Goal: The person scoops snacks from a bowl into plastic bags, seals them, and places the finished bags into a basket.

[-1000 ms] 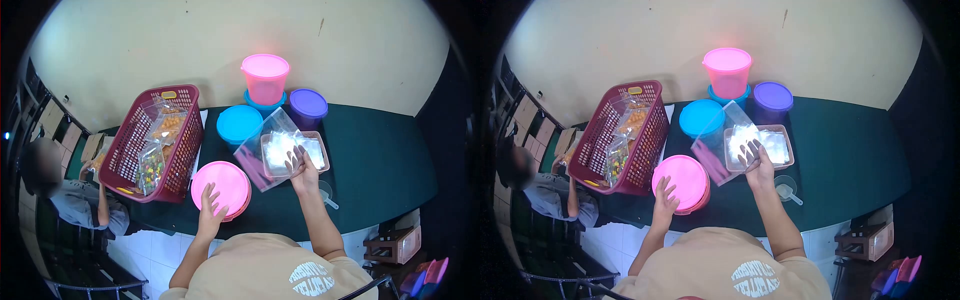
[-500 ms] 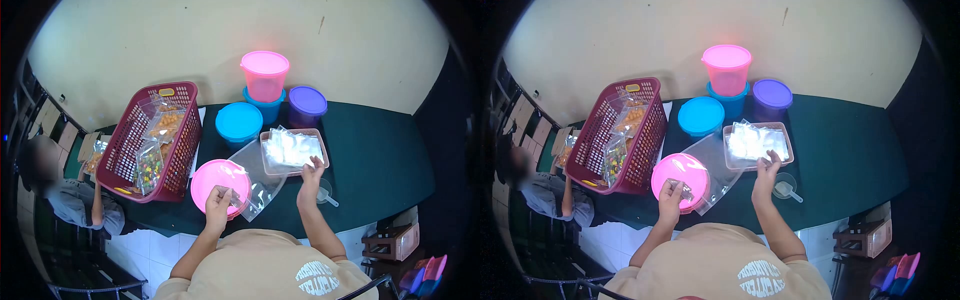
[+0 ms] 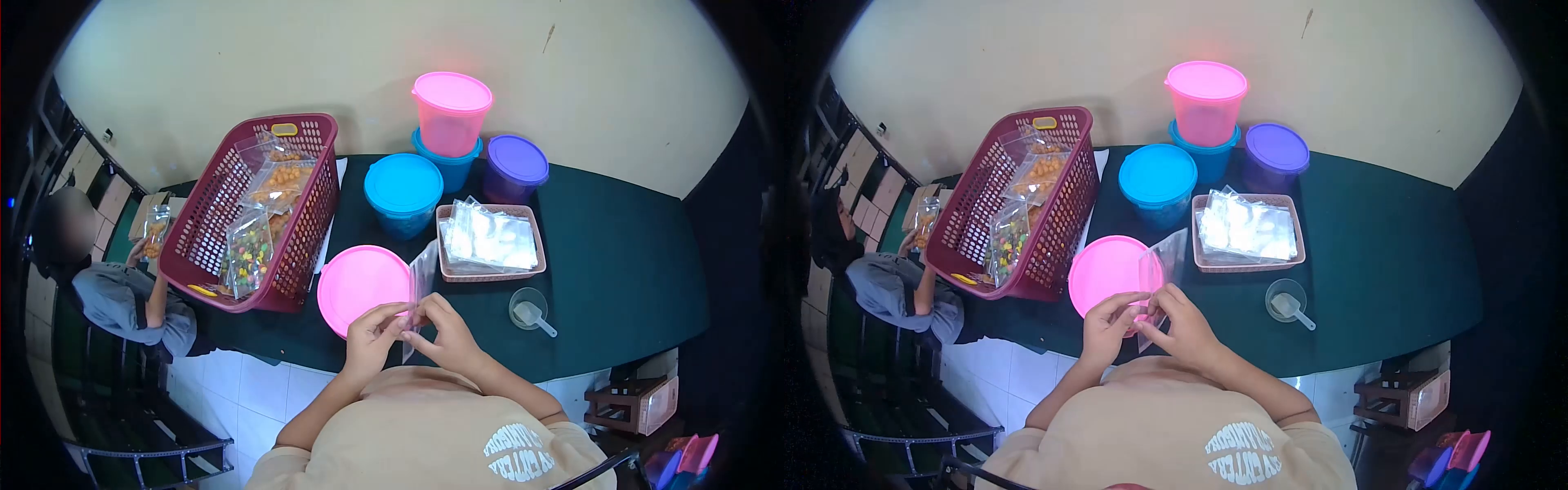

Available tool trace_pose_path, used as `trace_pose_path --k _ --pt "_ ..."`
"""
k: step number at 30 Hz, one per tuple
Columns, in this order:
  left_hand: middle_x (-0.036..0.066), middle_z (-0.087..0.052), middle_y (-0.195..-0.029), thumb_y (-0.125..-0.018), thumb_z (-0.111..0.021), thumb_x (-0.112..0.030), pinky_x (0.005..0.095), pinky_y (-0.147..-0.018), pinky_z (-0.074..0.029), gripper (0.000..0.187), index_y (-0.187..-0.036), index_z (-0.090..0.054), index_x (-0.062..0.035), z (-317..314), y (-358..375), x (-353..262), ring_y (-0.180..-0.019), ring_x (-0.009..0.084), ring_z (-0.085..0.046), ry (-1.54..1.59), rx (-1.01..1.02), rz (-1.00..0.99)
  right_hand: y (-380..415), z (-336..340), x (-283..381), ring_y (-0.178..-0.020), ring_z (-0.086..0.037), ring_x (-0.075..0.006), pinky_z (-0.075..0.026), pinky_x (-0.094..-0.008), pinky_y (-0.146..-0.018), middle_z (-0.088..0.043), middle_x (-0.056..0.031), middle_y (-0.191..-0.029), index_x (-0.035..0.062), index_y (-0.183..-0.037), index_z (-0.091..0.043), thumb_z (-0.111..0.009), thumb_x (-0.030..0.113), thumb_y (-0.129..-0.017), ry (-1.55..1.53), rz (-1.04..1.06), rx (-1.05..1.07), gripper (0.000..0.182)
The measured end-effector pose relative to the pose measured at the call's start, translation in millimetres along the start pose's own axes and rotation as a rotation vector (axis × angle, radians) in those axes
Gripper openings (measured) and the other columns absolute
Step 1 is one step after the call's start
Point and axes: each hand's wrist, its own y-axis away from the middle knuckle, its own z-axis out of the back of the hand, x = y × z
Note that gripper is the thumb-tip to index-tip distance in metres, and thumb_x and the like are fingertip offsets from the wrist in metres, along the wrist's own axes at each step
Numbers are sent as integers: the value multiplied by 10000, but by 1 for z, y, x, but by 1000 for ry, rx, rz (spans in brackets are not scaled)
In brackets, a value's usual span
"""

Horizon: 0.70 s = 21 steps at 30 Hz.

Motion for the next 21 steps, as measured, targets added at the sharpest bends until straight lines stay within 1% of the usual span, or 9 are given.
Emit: trace_pose_path --k 1,2,4,13,15,17,18,19,21 --pt "115 -635 -1116 -931 -574 -77 257 -788 -536 248 -1152 -600 33 -1 0 -1 -948 159 -633 6 -3 41 0 0 -2 -793 -541 -204 -460 -318 -724 -493 -97 -883 9 -905 -533 -709 153 -805 -13 7 7 248" --pt "115 -635 -1116 -931 -574 -77 257 -788 -536 248 -1152 -600 33 -1 0 -2 -948 159 -633 7 -5 42 -1 1 -3 -788 -538 -205 -459 -320 -721 -491 -99 -881 8 -902 -532 -698 148 -808 -26 13 15 237" --pt "117 -636 -1109 -923 -584 -74 264 -788 -549 250 -1149 -600 31 -2 0 -3 -954 164 -638 127 -13 151 -1 3 -1 -788 -535 -210 -457 -320 -722 -488 -100 -879 8 -898 -529 -694 147 -808 -18 9 24 234" --pt "130 -649 -1073 -944 -557 -108 275 -778 -564 242 -1130 -601 40 -4 1 -1 -941 173 -644 203 -11 144 2 6 -5 -802 -531 -241 -449 -342 -730 -490 -116 -896 1 -926 -537 -617 137 -841 -64 54 55 179" --pt "136 -643 -1083 -942 -554 -91 276 -774 -565 223 -1114 -601 44 -5 1 -3 -935 173 -643 153 -18 153 3 7 -6 -799 -533 -251 -449 -347 -728 -494 -123 -900 1 -930 -543 -610 130 -837 -80 49 56 173" --pt "142 -638 -1094 -940 -551 -73 277 -771 -566 204 -1097 -601 48 -7 1 1 -930 173 -643 102 -25 164 4 6 -10 -803 -544 -282 -463 -361 -717 -509 -137 -903 0 -917 -555 -622 105 -806 47 62 28 166" --pt "135 -636 -1070 -932 -550 -41 282 -774 -567 167 -1060 -593 56 -8 0 9 -950 179 -640 65 -25 71 5 3 -8 -803 -544 -282 -463 -361 -717 -509 -137 -903 0 -917 -555 -622 105 -806 46 62 27 166" --pt "128 -635 -1046 -923 -549 -9 286 -776 -568 129 -1024 -584 65 -9 0 15 -971 185 -636 28 -24 -24 6 -3 -6 -802 -550 -295 -470 -367 -708 -520 -140 -897 1 -907 -562 -621 86 -793 137 73 -33 155" --pt "109 -624 -1029 -908 -555 7 278 -756 -559 99 -999 -568 43 -11 2 21 -937 166 -633 -35 -53 -62 7 -7 -4 -801 -557 -308 -478 -374 -699 -530 -142 -892 1 -898 -569 -620 68 -780 229 84 -95 146"
